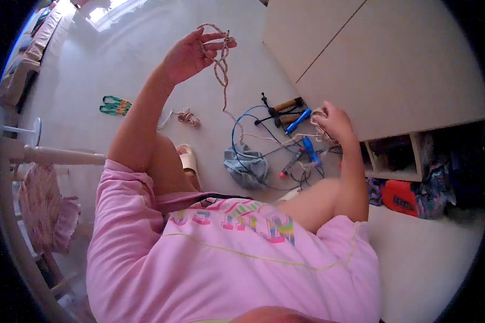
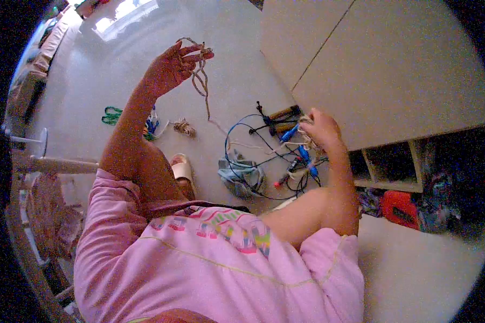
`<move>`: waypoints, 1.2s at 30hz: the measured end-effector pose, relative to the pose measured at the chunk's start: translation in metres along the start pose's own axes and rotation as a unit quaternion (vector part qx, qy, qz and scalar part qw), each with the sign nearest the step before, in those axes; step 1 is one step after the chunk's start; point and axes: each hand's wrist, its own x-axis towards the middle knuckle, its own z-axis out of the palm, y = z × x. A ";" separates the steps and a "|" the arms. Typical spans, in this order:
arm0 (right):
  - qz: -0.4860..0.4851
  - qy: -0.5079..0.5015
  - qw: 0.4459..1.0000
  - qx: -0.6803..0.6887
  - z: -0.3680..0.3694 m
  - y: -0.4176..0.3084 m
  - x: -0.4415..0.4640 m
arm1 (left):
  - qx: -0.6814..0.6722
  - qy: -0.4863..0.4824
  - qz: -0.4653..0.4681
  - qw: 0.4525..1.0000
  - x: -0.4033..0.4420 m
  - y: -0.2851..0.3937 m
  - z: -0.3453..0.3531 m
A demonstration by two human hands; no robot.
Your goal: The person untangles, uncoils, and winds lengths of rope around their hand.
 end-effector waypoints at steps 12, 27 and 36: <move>0.004 -0.040 0.845 0.534 0.017 -0.036 0.035 | 0.146 -0.032 -0.021 0.988 0.020 -0.029 0.009; 0.010 -0.039 0.596 0.802 0.019 -0.062 0.028 | 0.542 -0.033 0.028 0.839 0.027 -0.110 0.059; 0.049 0.185 0.550 0.813 0.002 -0.029 0.037 | 0.556 0.081 0.094 0.822 0.042 -0.094 0.032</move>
